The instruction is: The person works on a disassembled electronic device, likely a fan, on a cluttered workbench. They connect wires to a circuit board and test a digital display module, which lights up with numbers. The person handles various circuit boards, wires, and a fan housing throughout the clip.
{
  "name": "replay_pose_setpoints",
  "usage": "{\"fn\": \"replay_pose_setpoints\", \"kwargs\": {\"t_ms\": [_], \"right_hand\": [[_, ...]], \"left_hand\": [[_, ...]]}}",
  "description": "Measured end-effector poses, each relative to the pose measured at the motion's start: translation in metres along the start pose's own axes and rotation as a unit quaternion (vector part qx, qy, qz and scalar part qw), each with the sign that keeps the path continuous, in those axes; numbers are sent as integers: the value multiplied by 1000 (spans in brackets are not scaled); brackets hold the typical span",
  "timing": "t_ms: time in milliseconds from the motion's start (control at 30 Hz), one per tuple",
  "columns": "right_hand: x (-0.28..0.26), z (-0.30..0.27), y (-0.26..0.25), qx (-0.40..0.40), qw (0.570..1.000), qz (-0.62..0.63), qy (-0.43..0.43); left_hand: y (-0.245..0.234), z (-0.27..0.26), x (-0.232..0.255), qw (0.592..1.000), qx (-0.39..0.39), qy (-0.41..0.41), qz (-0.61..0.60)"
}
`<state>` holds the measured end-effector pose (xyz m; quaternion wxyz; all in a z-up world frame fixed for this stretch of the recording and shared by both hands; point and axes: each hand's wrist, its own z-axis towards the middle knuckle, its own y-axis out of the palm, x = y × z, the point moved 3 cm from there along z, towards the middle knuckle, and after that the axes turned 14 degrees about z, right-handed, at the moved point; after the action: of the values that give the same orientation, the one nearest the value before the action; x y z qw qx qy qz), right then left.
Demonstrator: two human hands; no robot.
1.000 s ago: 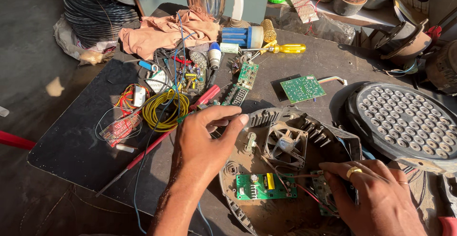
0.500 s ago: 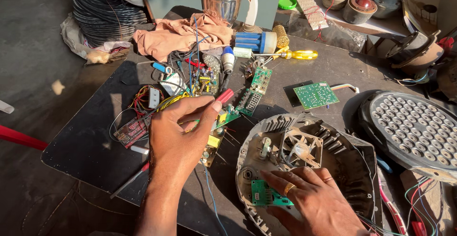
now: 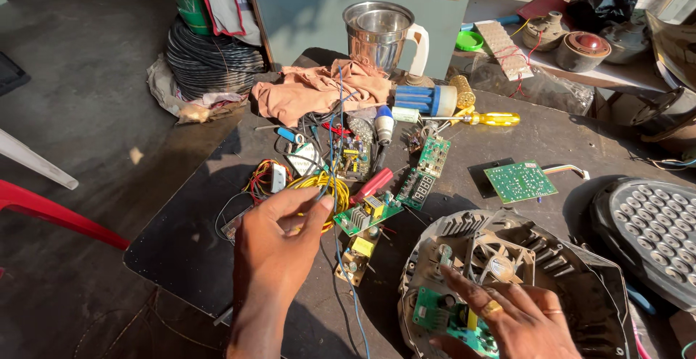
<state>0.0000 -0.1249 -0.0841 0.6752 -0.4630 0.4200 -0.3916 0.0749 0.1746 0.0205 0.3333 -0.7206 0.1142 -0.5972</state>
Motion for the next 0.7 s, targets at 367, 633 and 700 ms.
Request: {"fn": "replay_pose_setpoints", "kwargs": {"t_ms": [367, 633, 700], "right_hand": [[-68, 47, -10, 103, 969, 219, 41], [-60, 13, 6, 209, 919, 333, -25], [-17, -32, -5, 237, 924, 301, -7]], "left_hand": [[-1, 7, -14, 976, 67, -40, 204], [62, 52, -18, 946, 9, -70, 316], [87, 64, -31, 920, 15, -71, 385]]}}
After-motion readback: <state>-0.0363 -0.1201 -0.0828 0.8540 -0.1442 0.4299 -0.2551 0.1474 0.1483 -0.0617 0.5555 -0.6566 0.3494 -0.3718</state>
